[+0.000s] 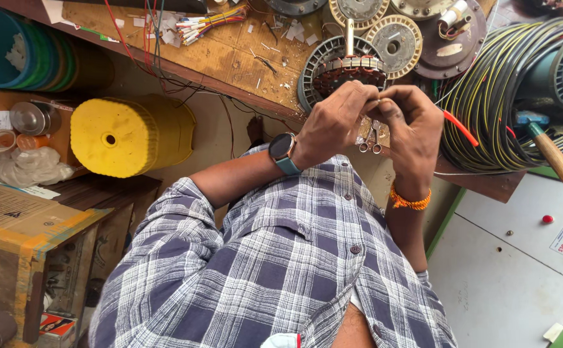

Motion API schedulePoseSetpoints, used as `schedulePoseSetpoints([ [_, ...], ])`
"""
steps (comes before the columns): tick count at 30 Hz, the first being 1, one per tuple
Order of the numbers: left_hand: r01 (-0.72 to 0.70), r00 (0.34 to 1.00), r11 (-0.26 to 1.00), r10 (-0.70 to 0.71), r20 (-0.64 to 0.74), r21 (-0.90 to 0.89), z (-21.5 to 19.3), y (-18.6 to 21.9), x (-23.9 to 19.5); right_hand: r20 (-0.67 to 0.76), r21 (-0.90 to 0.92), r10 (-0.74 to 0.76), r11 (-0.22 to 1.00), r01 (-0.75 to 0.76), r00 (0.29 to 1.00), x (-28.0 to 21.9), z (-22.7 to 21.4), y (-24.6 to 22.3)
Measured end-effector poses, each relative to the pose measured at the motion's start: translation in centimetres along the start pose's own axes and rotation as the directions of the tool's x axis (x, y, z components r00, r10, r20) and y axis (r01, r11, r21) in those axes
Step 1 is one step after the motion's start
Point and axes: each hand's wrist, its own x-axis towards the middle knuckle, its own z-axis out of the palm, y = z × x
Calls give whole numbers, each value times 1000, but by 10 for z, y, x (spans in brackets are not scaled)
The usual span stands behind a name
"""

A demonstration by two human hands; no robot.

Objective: The person trims white insulating material on a motor stator using scissors and then inserts the trimmed pieces into slots on the stator. The person repeats this process for multiple slots.

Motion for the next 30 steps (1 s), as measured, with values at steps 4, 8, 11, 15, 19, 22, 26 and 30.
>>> schedulePoseSetpoints([
  [4, 10, 1000, 999, -11, 12, 43, 4, -5, -3, 10, 102, 22, 994, -23, 1000, 1, 4, 7],
  [8, -37, 999, 998, 37, 0, 53, 8, -6, -2, 39, 256, 40, 965, -49, 998, -1, 1, 6],
  [11, -45, 999, 998, 45, 3, 48, 9, -5, -3, 52, 271, 82, 958, -93, 995, -3, -4, 4],
  [15, -77, 997, 996, 77, 11, 44, 7, -8, -6, 41, 181, 78, 980, -85, 996, -3, -7, 6],
  [19, -75, 997, 996, 74, 22, 48, 8, -11, -7, 59, 180, 104, 977, -113, 993, 0, -7, 8],
  [22, -83, 996, 995, 82, 22, 56, 8, -11, -6, 70, 186, 108, 975, -119, 992, -2, -7, 10],
  [26, -22, 999, 1000, 21, 42, 14, 9, -11, -2, 20, 206, 68, 976, -70, 997, -3, -5, 13],
  [30, 475, 877, 642, -402, 264, -602, 9, -8, 9, -39, 574, -44, 817, 59, 998, 1, 8, 18],
])
